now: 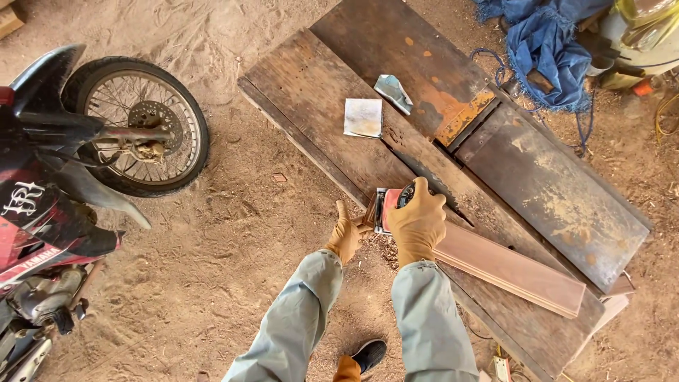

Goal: Sanding wooden planks using a hand-held power sander and manual sanding blocks.

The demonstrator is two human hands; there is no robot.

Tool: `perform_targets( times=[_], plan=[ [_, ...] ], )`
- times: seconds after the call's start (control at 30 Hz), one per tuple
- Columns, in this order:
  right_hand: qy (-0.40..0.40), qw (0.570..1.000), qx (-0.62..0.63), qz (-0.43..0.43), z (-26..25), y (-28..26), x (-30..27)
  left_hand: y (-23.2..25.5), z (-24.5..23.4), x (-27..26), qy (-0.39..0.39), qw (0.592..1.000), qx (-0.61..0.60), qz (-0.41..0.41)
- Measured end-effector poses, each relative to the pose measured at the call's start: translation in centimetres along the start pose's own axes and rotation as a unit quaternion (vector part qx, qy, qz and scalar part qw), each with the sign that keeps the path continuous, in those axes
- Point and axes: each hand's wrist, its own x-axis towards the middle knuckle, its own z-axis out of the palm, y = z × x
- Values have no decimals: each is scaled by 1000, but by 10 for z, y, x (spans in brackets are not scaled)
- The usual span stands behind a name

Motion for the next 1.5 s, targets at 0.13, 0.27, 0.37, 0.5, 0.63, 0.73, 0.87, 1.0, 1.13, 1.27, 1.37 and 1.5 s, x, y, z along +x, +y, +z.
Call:
perform_targets(
  times=[0.13, 0.27, 0.37, 0.5, 0.63, 0.73, 0.87, 1.0, 1.13, 1.27, 1.37, 1.5],
  plan=[
    [-11, 1000, -13, -5, 5, -1, -1, -4, 4, -1, 17, 1000, -24, -4],
    [-20, 999, -7, -29, -2, -8, -8, 12, 15, -27, 54, 998, -43, 15],
    [-56, 998, -13, -7, -6, 0, -8, 8, 25, -28, 94, 991, -94, 27],
    [-79, 997, -11, 8, -10, 23, 1, -2, 26, -13, 128, 988, -55, 71],
    [0, 1000, -9, 14, -8, 62, 6, -14, 27, 14, 226, 968, 36, 101],
    [28, 999, -10, 30, -20, 95, 12, -23, 27, 32, 277, 948, 105, 114],
    [16, 998, -6, 61, -32, 140, 25, -9, 42, 24, 342, 903, 238, 102],
    [19, 997, -11, 72, -45, 185, 37, 5, 67, 0, 371, 882, 278, 78],
    [40, 995, -17, 88, -44, 237, 49, 2, 62, 6, 388, 854, 335, 86],
    [92, 993, -13, 69, -32, 291, 62, -17, 37, 34, 417, 819, 367, 142],
    [84, 992, 12, 94, -70, 303, 55, -23, 38, 28, 405, 821, 340, 214],
    [117, 986, -11, 121, -71, 351, 67, -23, 41, 33, 394, 838, 308, 217]
  ],
)
